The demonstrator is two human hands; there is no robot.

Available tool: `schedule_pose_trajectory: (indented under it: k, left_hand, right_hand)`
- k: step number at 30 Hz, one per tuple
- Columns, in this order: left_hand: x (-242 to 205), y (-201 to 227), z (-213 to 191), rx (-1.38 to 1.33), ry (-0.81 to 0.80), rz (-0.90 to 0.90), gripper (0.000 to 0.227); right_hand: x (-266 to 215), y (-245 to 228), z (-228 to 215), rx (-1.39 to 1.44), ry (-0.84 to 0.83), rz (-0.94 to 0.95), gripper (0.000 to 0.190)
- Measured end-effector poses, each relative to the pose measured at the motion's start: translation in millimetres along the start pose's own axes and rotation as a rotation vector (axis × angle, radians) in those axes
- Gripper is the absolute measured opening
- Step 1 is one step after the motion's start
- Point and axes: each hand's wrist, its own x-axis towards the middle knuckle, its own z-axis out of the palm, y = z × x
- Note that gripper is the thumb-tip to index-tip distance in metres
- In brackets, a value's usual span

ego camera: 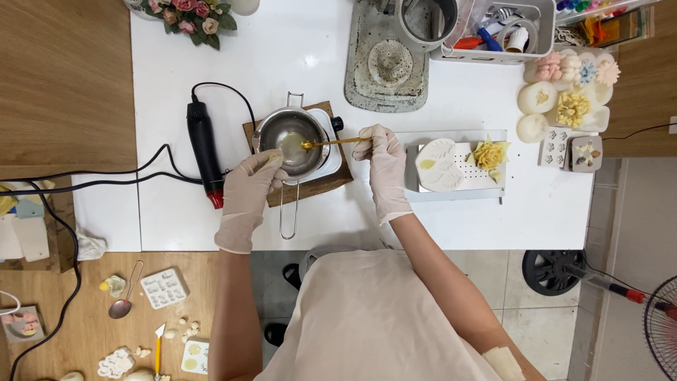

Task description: Assembling and dipping a yellow wax flower into molten wax to secure the petals.

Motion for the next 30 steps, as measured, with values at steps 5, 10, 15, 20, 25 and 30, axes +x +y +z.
schedule_pose_trajectory:
  k: [5,10,15,20,25,30]
  left_hand:
    - [18,-25,-5,-0.057,-0.011,0.032,0.03]
    - [0,10,8,0.052,0.05,-0.022,0.029]
    - [-4,20,11,0.118,-0.003,-0.108,0.029]
    - [5,12,11,0.156,-0.062,-0.106,0.027]
    - [12,4,8,0.178,-0.091,-0.102,0.024]
    - [11,14,9,0.224,-0.067,-0.102,0.024]
  right_hand:
    - [0,-1,-1,-0.004,-0.013,-0.013,0.032]
    - [-2,-9,4,-0.005,-0.022,-0.011,0.033]
    - [-3,-11,7,0.005,-0.071,-0.022,0.032]
    - [-6,-13,13,-0.008,-0.06,-0.004,0.033]
    - [-6,-14,14,0.016,-0.094,-0.019,0.033]
    - [-6,-13,16,-0.011,-0.076,-0.002,0.033]
